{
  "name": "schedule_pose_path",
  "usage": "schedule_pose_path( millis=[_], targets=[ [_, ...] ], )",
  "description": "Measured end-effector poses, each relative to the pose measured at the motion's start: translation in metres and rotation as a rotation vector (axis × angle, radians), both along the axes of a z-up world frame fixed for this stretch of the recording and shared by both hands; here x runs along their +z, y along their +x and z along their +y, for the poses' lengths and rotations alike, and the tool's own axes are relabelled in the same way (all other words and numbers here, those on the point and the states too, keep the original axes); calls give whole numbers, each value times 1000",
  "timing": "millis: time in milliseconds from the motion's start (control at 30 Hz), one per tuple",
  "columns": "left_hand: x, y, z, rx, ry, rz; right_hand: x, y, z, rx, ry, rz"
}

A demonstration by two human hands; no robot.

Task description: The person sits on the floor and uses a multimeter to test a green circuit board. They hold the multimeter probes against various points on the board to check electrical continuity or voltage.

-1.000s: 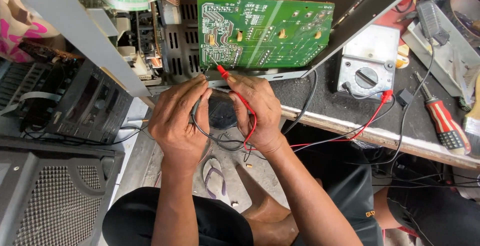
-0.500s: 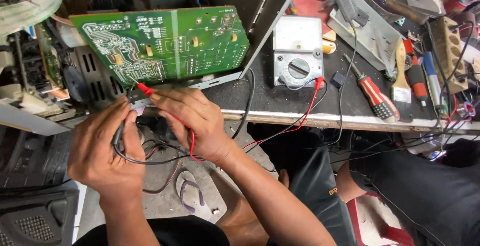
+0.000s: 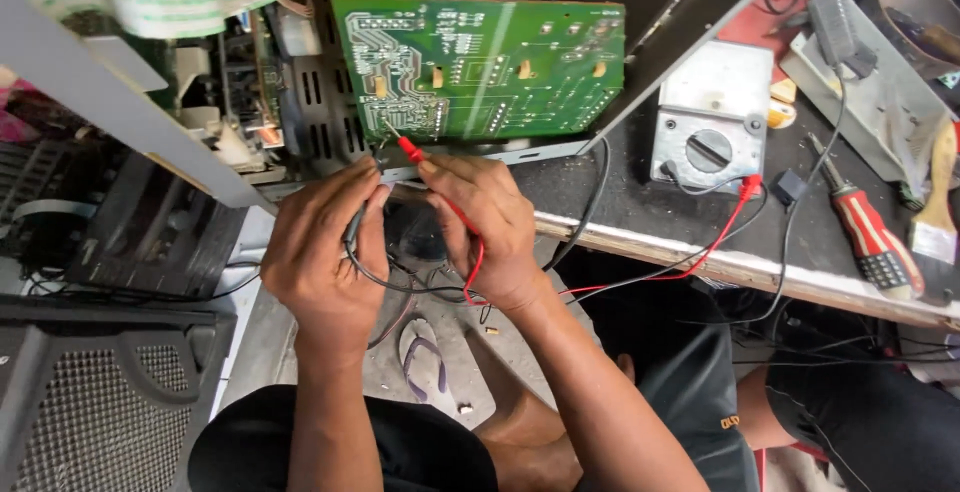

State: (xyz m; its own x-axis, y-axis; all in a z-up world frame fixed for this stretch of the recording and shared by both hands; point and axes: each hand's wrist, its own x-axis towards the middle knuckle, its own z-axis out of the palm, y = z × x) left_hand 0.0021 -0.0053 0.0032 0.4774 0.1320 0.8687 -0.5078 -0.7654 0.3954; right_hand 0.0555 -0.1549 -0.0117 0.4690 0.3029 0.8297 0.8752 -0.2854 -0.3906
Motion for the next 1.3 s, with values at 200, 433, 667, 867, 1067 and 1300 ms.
schedule_pose_path(
  millis=[200, 433, 667, 867, 1067, 1300],
  targets=[
    [-1, 1, 2, 11, 8, 1, -4, 1, -1, -8, 6, -5],
    [-8, 9, 0, -2, -134, -122, -5, 5, 6, -24, 148, -120],
    [-12, 13, 1, 20, -106, -162, -4, 6, 7, -32, 172, -107],
    [-15, 14, 5, -1, -114, -195, 7, 6, 10, -37, 186, -75],
    [-14, 16, 6, -13, -124, -211, 15, 3, 12, -69, 158, -63],
    [-15, 16, 6, -42, -140, -210, 17, 2, 14, -78, 154, -69]
  ],
)
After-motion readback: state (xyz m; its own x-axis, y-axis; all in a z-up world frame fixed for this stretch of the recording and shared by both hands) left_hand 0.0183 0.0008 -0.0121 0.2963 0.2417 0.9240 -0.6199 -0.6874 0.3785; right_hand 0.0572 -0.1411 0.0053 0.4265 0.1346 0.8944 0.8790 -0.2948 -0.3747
